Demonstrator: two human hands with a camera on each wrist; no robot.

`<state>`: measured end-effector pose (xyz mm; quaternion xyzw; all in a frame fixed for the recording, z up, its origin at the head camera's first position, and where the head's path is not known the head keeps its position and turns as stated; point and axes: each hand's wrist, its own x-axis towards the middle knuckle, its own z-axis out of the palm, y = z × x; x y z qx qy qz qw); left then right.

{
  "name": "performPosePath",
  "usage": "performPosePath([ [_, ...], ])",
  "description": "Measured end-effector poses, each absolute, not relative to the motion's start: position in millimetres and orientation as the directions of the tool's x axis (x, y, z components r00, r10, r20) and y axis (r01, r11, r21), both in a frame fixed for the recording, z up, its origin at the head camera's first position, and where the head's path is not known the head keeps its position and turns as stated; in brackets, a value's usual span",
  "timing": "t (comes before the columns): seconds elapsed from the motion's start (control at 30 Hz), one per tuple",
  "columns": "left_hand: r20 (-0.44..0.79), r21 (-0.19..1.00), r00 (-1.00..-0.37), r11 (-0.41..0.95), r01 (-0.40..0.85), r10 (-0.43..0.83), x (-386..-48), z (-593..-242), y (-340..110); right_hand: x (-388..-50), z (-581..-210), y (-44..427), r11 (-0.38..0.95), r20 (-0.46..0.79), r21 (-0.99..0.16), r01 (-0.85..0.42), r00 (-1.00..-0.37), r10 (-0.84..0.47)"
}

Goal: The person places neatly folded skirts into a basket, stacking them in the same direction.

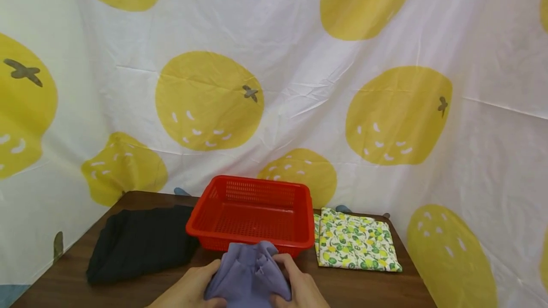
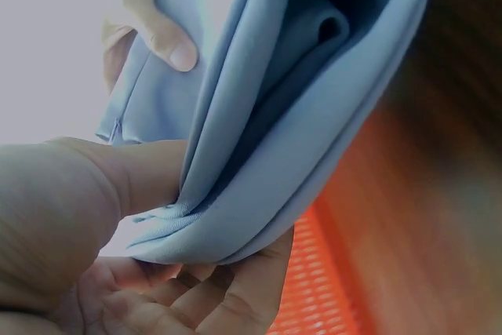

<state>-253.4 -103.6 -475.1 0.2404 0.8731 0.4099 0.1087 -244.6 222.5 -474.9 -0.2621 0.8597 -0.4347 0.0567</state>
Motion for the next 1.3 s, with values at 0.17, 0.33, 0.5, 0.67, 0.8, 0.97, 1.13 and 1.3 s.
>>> performPosePath([
  [0.17, 0.113, 0.72, -0.845, 0.542, 0.432, 0.523, -247, -453, -112, -243, -454, 222, 0.448, 0.243, -0.735, -0.51, -0.814, -0.528],
  [0.33, 0.197, 0.689, -0.849, 0.547, 0.475, 0.49, -247, -430, -115, -247, -432, 220, 0.456, 0.295, -0.723, -0.519, -0.829, -0.476],
  [0.5, 0.283, 0.672, -0.846, 0.536, 0.511, 0.452, -261, -414, -114, -262, -416, 216, 0.465, 0.335, -0.719, -0.516, -0.844, -0.42],
  [0.67, 0.33, 0.644, -0.842, 0.551, 0.531, 0.426, -284, -406, -110, -286, -407, 215, 0.513, 0.366, -0.68, -0.524, -0.849, -0.382],
  [0.8, 0.345, 0.619, -0.851, 0.585, 0.523, 0.395, -305, -401, -103, -307, -399, 214, 0.559, 0.358, -0.663, -0.498, -0.867, -0.347],
  [0.97, 0.375, 0.601, -0.858, 0.613, 0.513, 0.35, -335, -394, -97, -333, -388, 212, 0.569, 0.388, -0.654, -0.499, -0.866, -0.314],
  [1.13, 0.417, 0.61, -0.856, 0.605, 0.512, 0.305, -360, -393, -94, -356, -383, 206, 0.576, 0.396, -0.66, -0.482, -0.875, -0.278],
  [1.3, 0.455, 0.599, -0.85, 0.616, 0.512, 0.265, -383, -394, -91, -380, -381, 201, 0.607, 0.382, -0.659, -0.445, -0.893, -0.239],
])
